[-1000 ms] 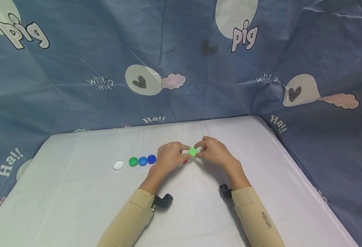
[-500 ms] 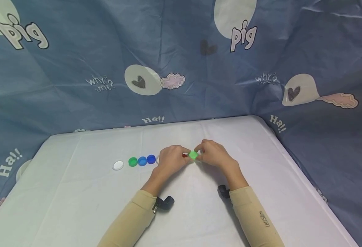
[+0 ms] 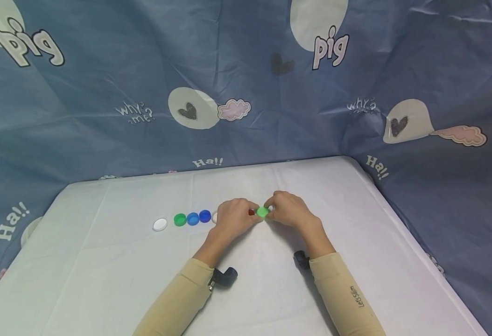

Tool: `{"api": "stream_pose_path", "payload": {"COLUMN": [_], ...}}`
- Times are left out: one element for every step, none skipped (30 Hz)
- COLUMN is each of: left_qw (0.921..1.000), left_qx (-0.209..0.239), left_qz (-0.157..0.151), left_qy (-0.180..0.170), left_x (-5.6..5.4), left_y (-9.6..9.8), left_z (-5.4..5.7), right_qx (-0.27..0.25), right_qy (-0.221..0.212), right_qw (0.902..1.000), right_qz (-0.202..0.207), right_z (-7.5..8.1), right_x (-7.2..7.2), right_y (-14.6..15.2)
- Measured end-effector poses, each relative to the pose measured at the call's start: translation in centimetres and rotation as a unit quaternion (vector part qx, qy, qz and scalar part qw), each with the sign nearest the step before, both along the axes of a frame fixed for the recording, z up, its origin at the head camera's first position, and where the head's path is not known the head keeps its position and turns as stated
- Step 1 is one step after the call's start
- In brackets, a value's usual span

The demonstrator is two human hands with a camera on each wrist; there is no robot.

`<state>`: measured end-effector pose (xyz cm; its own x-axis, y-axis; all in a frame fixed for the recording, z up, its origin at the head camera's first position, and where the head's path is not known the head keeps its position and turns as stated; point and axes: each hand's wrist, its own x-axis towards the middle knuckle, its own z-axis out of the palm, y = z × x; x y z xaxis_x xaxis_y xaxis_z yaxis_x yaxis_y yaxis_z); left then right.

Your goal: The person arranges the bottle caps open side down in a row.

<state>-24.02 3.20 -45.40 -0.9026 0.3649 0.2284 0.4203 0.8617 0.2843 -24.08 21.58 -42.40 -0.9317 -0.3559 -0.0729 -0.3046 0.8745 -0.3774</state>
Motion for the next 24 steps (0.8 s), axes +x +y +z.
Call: {"api": "stream_pose_path", "payload": {"left_qw": [1.0, 1.0, 1.0, 1.0, 1.0, 1.0, 1.0, 1.0, 0.9999, 0.9999, 0.9999, 0.9999, 0.9999, 0.9999, 0.9998, 0.9998, 0.9997, 0.9996, 0.9995, 0.9994, 0.9993, 0.9992, 0.9991, 0.999], "left_qx": [0.0, -0.001, -0.001, -0.002, -0.003, -0.004, -0.006, -0.008, -0.01, -0.013, -0.014, -0.016, -0.016, -0.017, -0.017, -0.018, -0.018, -0.019, -0.021, -0.022, -0.025, -0.026, -0.028, -0.029], "left_qz": [0.0, 0.0, 0.0, 0.0, 0.0, -0.001, -0.001, -0.002, -0.002, -0.002, -0.002, -0.003, -0.002, -0.001, -0.001, 0.0, 0.001, 0.001, 0.002, 0.003, 0.003, 0.003, 0.002, 0.001], "left_qy": [0.001, 0.003, 0.004, 0.005, 0.006, 0.006, 0.006, 0.006, 0.005, 0.005, 0.004, 0.003, 0.0, -0.003, -0.007, -0.01, -0.014, -0.018, -0.022, -0.025, -0.027, -0.03, -0.033, -0.035], "left_x": [0.0, 0.1, 0.1, 0.1, 0.2, 0.2, 0.2, 0.2, 0.3, 0.3, 0.3, 0.3, 0.3, 0.2, 0.2, 0.2, 0.2, 0.2, 0.2, 0.2, 0.2, 0.2, 0.2, 0.2], "left_y": [0.0, 0.0, 0.0, 0.0, 0.0, 0.0, 0.0, 0.0, 0.0, 0.0, 0.0, -0.1, -0.1, -0.1, -0.2, -0.3, -0.4, -0.5, -0.6, -0.7, -0.8, -1.0, -1.1, -1.2], "left_z": [0.0, 0.0, 0.0, 0.0, 0.0, 0.0, 0.0, 0.0, 0.1, 0.1, 0.2, 0.2, 0.3, 0.4, 0.5, 0.6, 0.7, 0.8, 0.9, 1.0, 1.1, 1.1, 1.2, 1.2], "right_qx": [0.001, 0.002, 0.002, 0.001, 0.001, 0.0, 0.0, -0.001, -0.001, -0.001, -0.002, -0.002, -0.002, -0.002, -0.001, -0.001, 0.0, 0.001, 0.002, 0.003, 0.004, 0.005, 0.007, 0.008], "right_qy": [0.001, 0.002, 0.002, 0.001, 0.001, -0.001, -0.002, -0.004, -0.005, -0.006, -0.006, -0.006, -0.006, -0.006, -0.005, -0.005, -0.005, -0.005, -0.005, -0.005, -0.004, -0.003, -0.001, -0.001], "right_qw": [1.0, 1.0, 1.0, 1.0, 1.0, 1.0, 1.0, 1.0, 1.0, 1.0, 0.9999, 0.9999, 0.9999, 0.9999, 0.9999, 0.9999, 0.9999, 0.9999, 0.9999, 1.0, 1.0, 1.0, 1.0, 1.0], "right_qz": [0.0, -0.001, -0.001, -0.001, -0.002, -0.002, -0.003, -0.004, -0.005, -0.007, -0.008, -0.009, -0.01, -0.011, -0.011, -0.011, -0.01, -0.01, -0.009, -0.007, -0.007, -0.006, -0.005, -0.004], "right_z": [0.0, 0.0, 0.0, 0.0, 0.0, 0.0, 0.0, 0.0, 0.0, 0.1, 0.1, 0.1, 0.1, 0.1, 0.2, 0.2, 0.2, 0.2, 0.2, 0.2, 0.2, 0.1, 0.1, 0.1], "right_x": [0.0, 0.0, 0.0, 0.1, 0.1, 0.1, 0.1, 0.1, 0.1, 0.1, 0.1, 0.1, 0.1, 0.1, 0.1, 0.1, 0.1, 0.1, 0.1, 0.1, 0.1, 0.1, 0.0, 0.0], "right_y": [0.0, 0.0, 0.0, 0.0, 0.0, 0.0, 0.0, 0.0, 0.0, 0.0, -0.1, -0.1, -0.1, -0.1, -0.1, -0.1, -0.1, -0.2, -0.2, -0.3, -0.3, -0.4, -0.5, -0.5]}}
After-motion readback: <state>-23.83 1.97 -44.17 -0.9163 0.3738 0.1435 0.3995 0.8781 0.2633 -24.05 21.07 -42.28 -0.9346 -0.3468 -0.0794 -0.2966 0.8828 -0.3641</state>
